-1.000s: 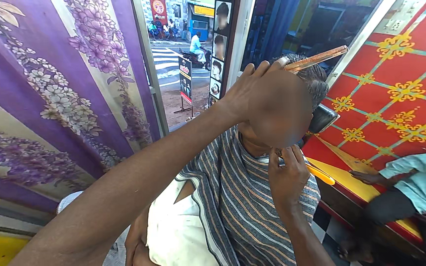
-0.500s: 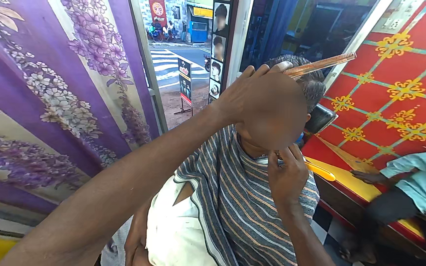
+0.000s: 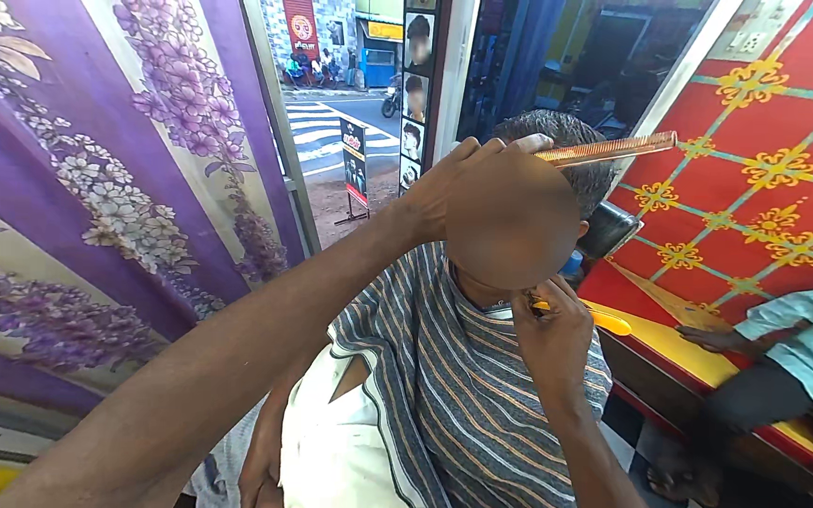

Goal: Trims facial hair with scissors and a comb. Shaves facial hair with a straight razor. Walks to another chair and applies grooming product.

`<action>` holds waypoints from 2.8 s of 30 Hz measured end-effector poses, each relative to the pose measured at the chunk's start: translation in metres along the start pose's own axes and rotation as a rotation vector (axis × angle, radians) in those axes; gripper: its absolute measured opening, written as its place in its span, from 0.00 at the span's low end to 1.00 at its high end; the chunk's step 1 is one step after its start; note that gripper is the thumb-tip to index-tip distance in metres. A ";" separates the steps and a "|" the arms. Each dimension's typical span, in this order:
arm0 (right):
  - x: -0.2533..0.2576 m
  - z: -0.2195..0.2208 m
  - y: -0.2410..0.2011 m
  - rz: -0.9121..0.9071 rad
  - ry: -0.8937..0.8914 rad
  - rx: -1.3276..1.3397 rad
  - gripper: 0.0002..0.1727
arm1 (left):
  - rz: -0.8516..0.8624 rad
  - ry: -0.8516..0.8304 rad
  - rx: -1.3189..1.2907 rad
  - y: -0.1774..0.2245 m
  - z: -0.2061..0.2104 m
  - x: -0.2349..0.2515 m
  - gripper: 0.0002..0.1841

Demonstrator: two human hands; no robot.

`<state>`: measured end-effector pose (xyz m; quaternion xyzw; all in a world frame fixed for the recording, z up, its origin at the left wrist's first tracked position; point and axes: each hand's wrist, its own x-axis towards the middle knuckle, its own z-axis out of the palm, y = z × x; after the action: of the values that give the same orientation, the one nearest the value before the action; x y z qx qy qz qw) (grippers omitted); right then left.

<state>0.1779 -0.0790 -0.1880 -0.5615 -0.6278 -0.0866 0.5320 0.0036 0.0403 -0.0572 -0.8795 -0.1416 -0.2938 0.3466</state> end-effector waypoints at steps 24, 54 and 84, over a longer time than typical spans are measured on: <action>-0.007 0.008 0.002 -0.071 0.078 -0.063 0.10 | -0.004 -0.027 0.037 -0.001 -0.012 0.004 0.40; -0.108 -0.115 0.075 -0.094 -0.027 -0.325 0.18 | -0.914 0.451 -0.423 0.016 -0.023 -0.117 0.28; -0.021 0.000 -0.021 -0.066 -0.027 -0.249 0.17 | -0.418 -0.174 -0.186 0.004 -0.011 0.001 0.65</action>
<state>0.1569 -0.0988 -0.1936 -0.6032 -0.6377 -0.1736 0.4465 0.0014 0.0298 -0.0515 -0.8811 -0.3223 -0.2941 0.1824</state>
